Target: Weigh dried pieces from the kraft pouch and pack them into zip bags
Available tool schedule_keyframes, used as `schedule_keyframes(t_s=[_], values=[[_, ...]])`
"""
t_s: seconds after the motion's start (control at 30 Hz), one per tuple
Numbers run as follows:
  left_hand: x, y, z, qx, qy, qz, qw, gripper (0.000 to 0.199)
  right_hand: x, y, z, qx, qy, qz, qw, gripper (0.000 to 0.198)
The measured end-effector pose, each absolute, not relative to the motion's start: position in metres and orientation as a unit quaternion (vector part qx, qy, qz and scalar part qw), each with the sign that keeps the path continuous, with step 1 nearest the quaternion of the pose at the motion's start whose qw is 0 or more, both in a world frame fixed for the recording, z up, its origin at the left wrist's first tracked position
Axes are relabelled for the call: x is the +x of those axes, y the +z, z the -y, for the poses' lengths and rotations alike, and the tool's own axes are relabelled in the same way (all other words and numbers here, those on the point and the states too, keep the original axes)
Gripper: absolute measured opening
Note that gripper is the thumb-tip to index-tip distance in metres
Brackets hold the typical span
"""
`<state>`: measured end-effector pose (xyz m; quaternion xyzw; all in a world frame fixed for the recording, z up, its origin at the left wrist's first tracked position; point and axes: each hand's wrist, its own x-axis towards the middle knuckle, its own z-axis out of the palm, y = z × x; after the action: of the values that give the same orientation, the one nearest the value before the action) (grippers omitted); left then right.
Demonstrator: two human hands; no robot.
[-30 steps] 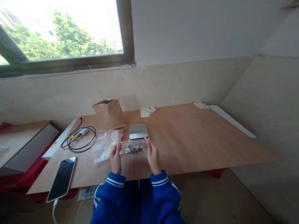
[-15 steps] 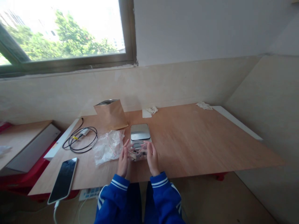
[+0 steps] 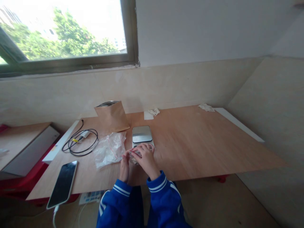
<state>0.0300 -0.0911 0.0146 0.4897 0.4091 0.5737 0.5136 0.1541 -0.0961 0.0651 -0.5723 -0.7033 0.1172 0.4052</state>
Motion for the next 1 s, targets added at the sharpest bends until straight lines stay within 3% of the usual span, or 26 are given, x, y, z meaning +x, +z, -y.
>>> schedule_keyframes(t_s=[0.2, 0.37, 0.63, 0.73, 1.0], values=[[0.020, 0.005, 0.089, 0.560, 0.532, -0.426, 0.471, 0.035, 0.148, 0.067, 0.098, -0.587, 0.111, 0.639, 0.486, 0.017], [0.018, 0.014, 0.087, 0.586, 0.531, -0.429, 0.436, 0.029, 0.139, 0.066, 0.104, -0.592, 0.129, 0.584, 0.540, 0.020], [0.014, 0.005, 0.097, 0.580, 0.526, -0.451, 0.428, 0.031, 0.140, 0.068, 0.103, -0.572, 0.150, 0.674, 0.442, 0.023], [0.014, 0.005, 0.098, 0.601, 0.517, -0.447, 0.413, 0.029, 0.142, 0.070, 0.102, -0.577, 0.132, 0.687, 0.421, 0.016], [0.017, 0.019, 0.098, 0.614, 0.509, -0.442, 0.410, 0.030, 0.140, 0.062, 0.100, -0.544, 0.094, 0.678, 0.486, 0.016]])
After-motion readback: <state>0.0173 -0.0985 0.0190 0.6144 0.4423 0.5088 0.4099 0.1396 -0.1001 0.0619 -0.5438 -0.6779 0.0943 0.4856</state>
